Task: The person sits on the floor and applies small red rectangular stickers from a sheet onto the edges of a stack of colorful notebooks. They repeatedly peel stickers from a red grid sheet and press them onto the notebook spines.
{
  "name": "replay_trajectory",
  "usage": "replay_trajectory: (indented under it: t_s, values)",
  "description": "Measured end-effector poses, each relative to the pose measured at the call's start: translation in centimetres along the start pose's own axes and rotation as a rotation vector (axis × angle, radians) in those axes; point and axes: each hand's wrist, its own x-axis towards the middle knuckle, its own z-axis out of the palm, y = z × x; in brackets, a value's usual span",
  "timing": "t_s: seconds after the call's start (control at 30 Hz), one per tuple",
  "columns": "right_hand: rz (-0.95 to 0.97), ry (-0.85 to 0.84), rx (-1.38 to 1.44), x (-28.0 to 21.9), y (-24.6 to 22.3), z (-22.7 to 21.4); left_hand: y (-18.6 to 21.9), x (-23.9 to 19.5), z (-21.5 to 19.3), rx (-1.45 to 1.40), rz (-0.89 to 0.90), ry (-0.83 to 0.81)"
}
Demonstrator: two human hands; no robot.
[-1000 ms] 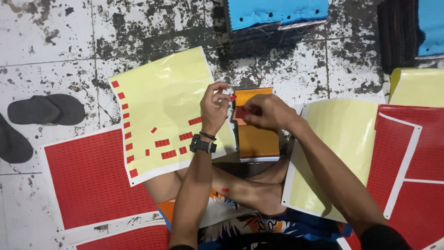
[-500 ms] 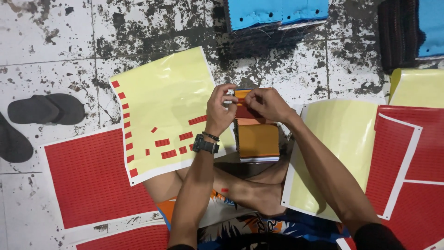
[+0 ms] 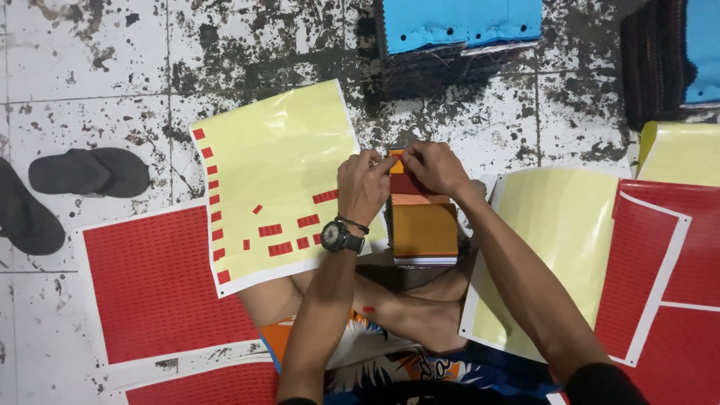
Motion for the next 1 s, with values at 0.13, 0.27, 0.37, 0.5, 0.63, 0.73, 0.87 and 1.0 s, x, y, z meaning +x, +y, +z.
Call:
replay_trajectory:
  t_s: [0.13, 0.27, 0.37, 0.5, 0.63, 0.73, 0.87, 1.0]
  values:
    - [0.102, 0.016, -0.094, -0.1, 0.9, 1.4, 0.3, -0.5, 0.4, 0.124, -0.051, -0.089]
    - [0.001, 0.185, -0.331, -0.4, -1.1, 0.4, 0.6, -0.4, -0.5, 0.126, -0.090, -0.121]
    - [-0.236, 0.326, -0.466, -0.2, 0.4, 0.6, 0.4, -0.2, 0.0, 0.035, -0.117, -0.111]
    - [-0.445, 0.465, -0.489, -1.4, 0.3, 0.1, 0.2, 0.4, -0.1, -0.355, -0.259, 0.014]
    - [-0.565, 0.619, -0.484, -1.3, 0.3, 1.1, 0.1, 1.0, -0.7, -0.564, -0.357, 0.186]
    - [-0.616, 0.630, -0.447, -2.3, -0.7, 0.4, 0.5, 1.4, -1.7, -0.806, -0.500, 0.193]
    - [-0.145, -0.004, 0.024, -5.0, -6.4, -4.6, 1.3, 1.5, -2.6, -1.174, -0.566, 0.132]
    - [-0.109, 0.059, 0.352, -3.8, -3.1, -3.4, 0.8, 1.4, -0.6, -1.311, -0.454, 0.142]
